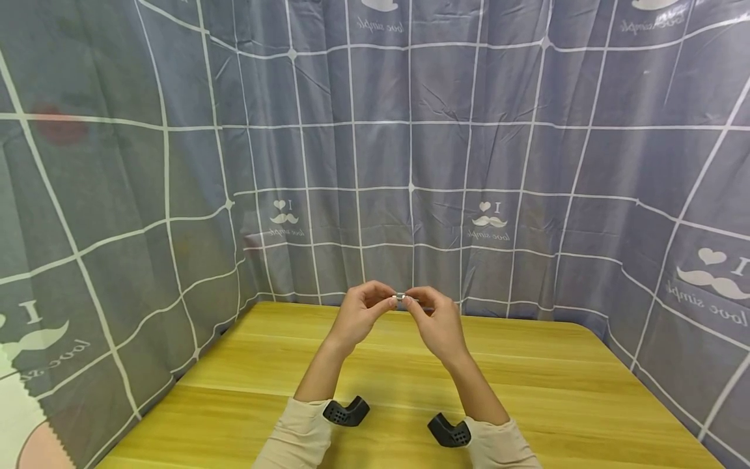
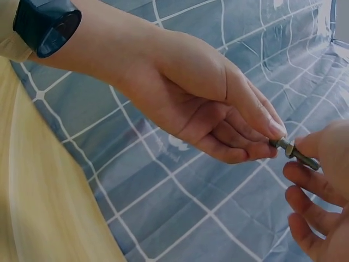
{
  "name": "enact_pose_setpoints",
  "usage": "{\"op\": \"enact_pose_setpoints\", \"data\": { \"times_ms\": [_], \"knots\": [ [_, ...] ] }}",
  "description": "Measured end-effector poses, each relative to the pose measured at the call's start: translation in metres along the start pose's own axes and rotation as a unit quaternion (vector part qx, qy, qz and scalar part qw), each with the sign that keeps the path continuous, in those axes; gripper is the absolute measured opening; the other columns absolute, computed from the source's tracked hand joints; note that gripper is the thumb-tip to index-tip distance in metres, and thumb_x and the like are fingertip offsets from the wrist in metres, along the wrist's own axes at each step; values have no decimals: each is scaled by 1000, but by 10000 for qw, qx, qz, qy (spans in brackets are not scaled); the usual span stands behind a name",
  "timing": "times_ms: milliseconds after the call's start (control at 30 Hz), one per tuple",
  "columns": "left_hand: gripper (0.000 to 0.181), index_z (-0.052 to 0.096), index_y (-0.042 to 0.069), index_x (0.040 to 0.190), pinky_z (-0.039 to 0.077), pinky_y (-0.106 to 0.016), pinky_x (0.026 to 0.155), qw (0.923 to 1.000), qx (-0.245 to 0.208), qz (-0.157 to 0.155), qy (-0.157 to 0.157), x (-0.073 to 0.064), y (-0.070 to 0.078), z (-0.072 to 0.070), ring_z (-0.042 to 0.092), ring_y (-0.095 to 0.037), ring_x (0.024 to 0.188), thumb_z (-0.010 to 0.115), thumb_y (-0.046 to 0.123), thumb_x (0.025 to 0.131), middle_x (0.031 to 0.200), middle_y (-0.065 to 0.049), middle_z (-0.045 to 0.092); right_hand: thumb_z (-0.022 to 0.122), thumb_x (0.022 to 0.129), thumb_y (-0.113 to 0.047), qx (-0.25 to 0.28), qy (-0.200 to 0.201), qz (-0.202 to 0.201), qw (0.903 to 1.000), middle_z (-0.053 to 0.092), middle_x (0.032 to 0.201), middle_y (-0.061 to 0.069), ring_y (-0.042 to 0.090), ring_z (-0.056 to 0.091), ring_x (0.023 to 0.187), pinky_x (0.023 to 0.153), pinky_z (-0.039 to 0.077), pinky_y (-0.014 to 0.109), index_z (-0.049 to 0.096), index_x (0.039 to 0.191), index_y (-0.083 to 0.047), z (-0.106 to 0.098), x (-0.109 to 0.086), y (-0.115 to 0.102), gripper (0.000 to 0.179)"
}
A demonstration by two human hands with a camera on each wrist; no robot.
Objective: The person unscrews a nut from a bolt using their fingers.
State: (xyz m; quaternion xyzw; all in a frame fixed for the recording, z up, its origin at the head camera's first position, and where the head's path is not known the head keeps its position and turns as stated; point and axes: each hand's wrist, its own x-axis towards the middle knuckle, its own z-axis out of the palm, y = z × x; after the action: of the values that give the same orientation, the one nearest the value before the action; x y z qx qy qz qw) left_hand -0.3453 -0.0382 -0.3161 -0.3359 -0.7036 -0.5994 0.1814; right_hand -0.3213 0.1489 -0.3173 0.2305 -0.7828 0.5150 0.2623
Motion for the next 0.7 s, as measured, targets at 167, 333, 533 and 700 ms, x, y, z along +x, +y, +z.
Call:
{"op": "enact_pose_setpoints", "data": {
  "times_ms": [167, 333, 533, 700],
  "knots": [
    [15, 72, -3, 110, 57, -43, 82, 10000, -5, 28, -24, 0, 0, 0, 69, -33, 93, 69, 10, 101, 101, -8, 72, 70, 102, -15, 43, 26, -138, 9999, 72, 110, 8, 26, 69, 102, 89, 56, 42, 75, 114, -4, -1, 0, 1, 17],
    [16, 72, -4, 110, 57, -46, 83, 10000, -51, 19, -18, 0, -1, -1, 70, -25, 90, 69, 9, 100, 100, -8, 72, 72, 99, -9, 108, -5, -199, 9997, 71, 114, 11, 29, 68, 106, 86, 55, 30, 74, 115, -4, -1, 1, 2, 17],
    [11, 73, 0, 108, 57, -53, 84, 10000, -85, 1, -28, 0, -1, -1, 68, -41, 94, 69, 8, 101, 100, -8, 72, 70, 102, -18, 28, -47, -111, 9999, 71, 120, 11, 31, 67, 111, 92, 55, 48, 72, 122, -4, -1, 1, 2, 25],
    [11, 73, 1, 108, 57, -51, 84, 10000, -64, -3, -42, 0, -1, -1, 68, -42, 96, 69, 8, 101, 101, -7, 72, 67, 104, -20, -28, -197, -33, 9998, 71, 117, 11, 30, 69, 106, 90, 56, 50, 73, 121, -4, 1, 1, 3, 24]
  ]
}}
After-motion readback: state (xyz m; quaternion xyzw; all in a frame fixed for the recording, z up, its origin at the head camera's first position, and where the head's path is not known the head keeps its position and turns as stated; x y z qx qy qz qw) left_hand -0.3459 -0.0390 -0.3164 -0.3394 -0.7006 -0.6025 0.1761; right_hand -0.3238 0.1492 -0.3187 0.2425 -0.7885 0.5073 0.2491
